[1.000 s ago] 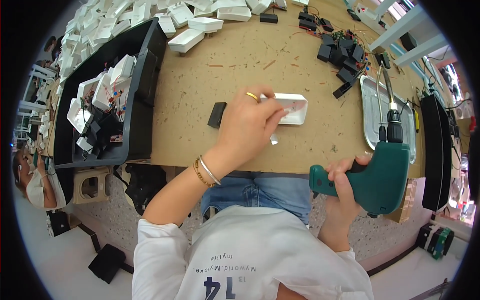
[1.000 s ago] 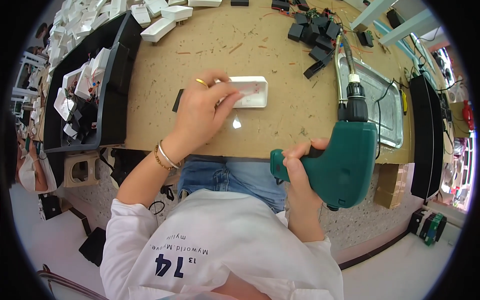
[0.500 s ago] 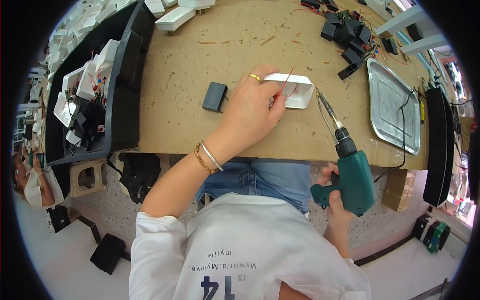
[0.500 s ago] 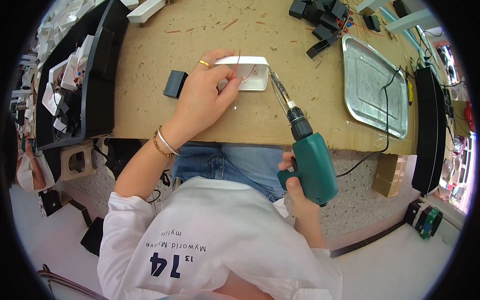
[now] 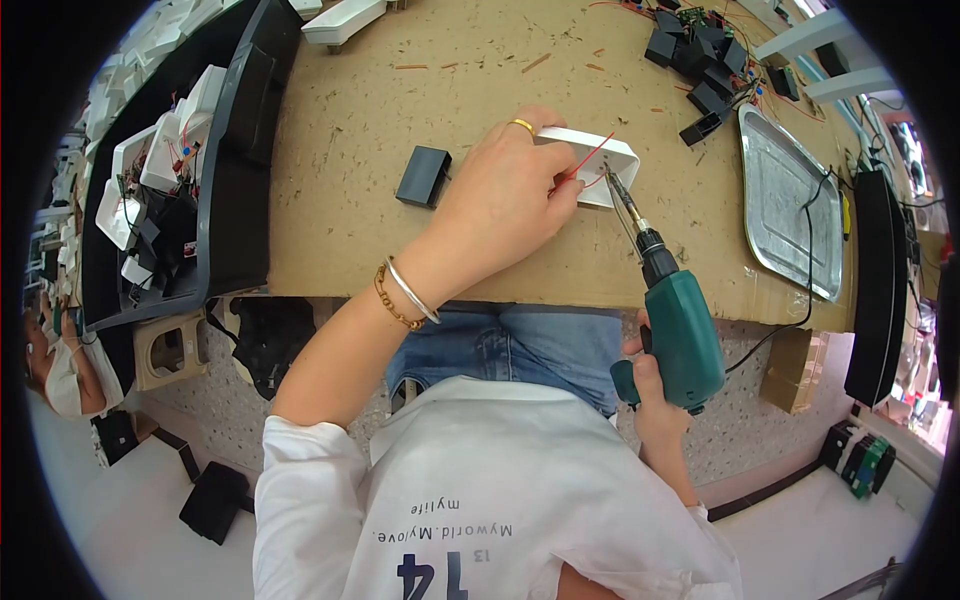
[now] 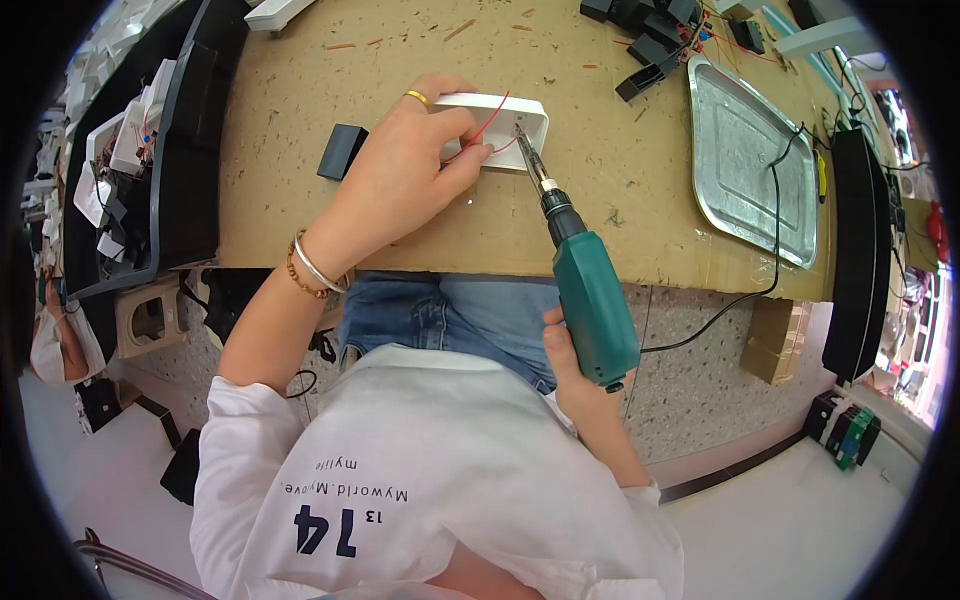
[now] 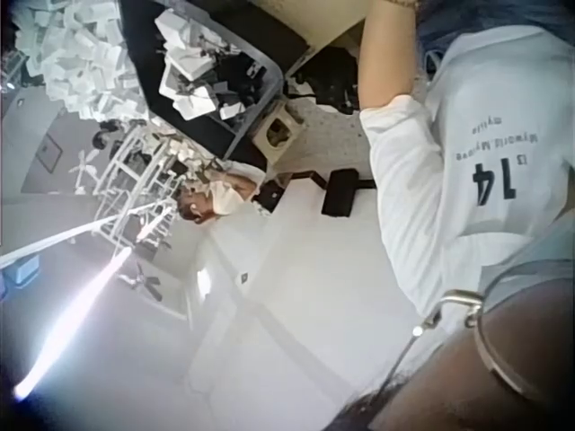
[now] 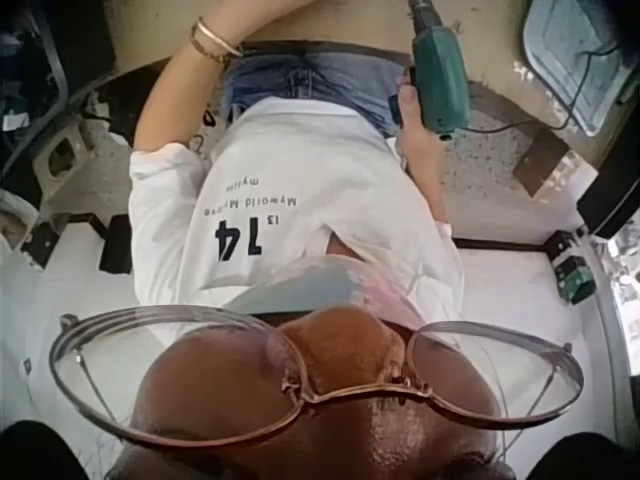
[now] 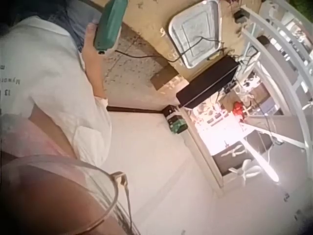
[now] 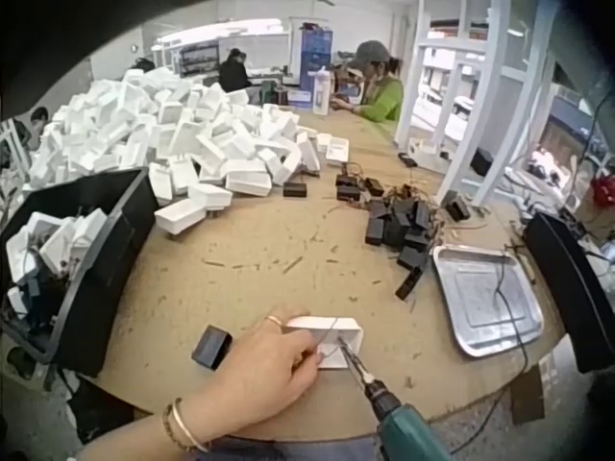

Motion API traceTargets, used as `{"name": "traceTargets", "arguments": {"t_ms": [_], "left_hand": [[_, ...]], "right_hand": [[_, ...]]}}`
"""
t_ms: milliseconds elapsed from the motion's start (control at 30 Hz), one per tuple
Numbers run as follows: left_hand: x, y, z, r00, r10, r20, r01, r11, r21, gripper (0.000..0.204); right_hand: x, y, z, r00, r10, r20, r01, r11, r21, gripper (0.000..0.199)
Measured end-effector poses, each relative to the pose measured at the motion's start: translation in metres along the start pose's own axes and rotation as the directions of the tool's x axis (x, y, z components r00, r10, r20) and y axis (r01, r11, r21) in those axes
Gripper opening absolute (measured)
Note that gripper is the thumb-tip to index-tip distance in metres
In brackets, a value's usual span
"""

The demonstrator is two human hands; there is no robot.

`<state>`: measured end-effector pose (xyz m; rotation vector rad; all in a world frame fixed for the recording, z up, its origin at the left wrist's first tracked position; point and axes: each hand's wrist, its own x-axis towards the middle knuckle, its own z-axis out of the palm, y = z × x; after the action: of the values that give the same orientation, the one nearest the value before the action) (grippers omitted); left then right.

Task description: Soldering wires to electronic components inside small white plastic housings at a factory manual workstation.

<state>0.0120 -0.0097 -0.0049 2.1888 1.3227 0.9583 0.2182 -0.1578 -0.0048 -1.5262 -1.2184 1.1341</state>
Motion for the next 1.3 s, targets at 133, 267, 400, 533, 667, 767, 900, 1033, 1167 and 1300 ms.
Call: {"name": "traceTargets", "arguments": {"t_ms": [133,267,400,533,667,767,900,1033,1167,1300], "left_hand": [[-0.001,0.003,-0.002,0.998,-0.061,-0.011,0.059,0.995,-0.08,0.014],[-0.007,-0.002,0.004,0.988,-0.038,-0.147,0.023,0.994,-0.105,0.014],[-0.005,-0.001,0.006,0.99,-0.07,-0.12,0.047,0.981,-0.19,0.012],[-0.004,-0.003,0.011,0.994,0.015,-0.111,-0.028,0.993,-0.112,0.01],[-0.002,-0.005,0.013,0.993,0.086,-0.078,-0.087,0.996,-0.017,0.008],[0.0,-0.003,0.011,0.99,0.108,-0.095,-0.112,0.993,-0.041,0.007],[0.001,-0.004,0.013,0.967,0.145,-0.208,-0.175,0.976,-0.133,0.004],[0.003,-0.007,0.002,0.882,0.31,-0.354,-0.316,0.948,0.043,0.006],[-0.005,-0.004,-0.009,0.902,0.275,-0.332,-0.283,0.959,0.025,0.013],[-0.006,0.0,-0.013,0.927,0.202,-0.316,-0.225,0.973,-0.04,0.009]], "right_hand": [[-0.001,0.003,-0.001,1.0,-0.013,0.012,0.013,1.0,-0.013,0.054],[-0.006,0.01,-0.002,0.998,-0.065,0.012,0.065,0.997,0.033,0.057],[-0.009,0.017,-0.007,0.995,-0.102,-0.008,0.103,0.994,0.03,0.061],[-0.009,0.018,-0.006,0.995,-0.099,-0.024,0.101,0.992,0.074,0.062],[-0.012,0.021,-0.007,0.995,-0.098,-0.026,0.099,0.993,0.062,0.062],[-0.014,0.02,-0.007,0.997,-0.071,-0.007,0.071,0.997,0.036,0.062],[-0.017,0.024,-0.01,0.993,-0.121,-0.012,0.121,0.993,-0.007,0.061],[-0.016,0.018,-0.008,0.98,-0.191,-0.054,0.192,0.981,0.02,0.059],[-0.015,0.012,-0.006,0.981,-0.162,-0.111,0.17,0.983,0.071,0.058],[-0.014,0.013,-0.005,0.983,-0.155,-0.103,0.165,0.981,0.099,0.058]]}}
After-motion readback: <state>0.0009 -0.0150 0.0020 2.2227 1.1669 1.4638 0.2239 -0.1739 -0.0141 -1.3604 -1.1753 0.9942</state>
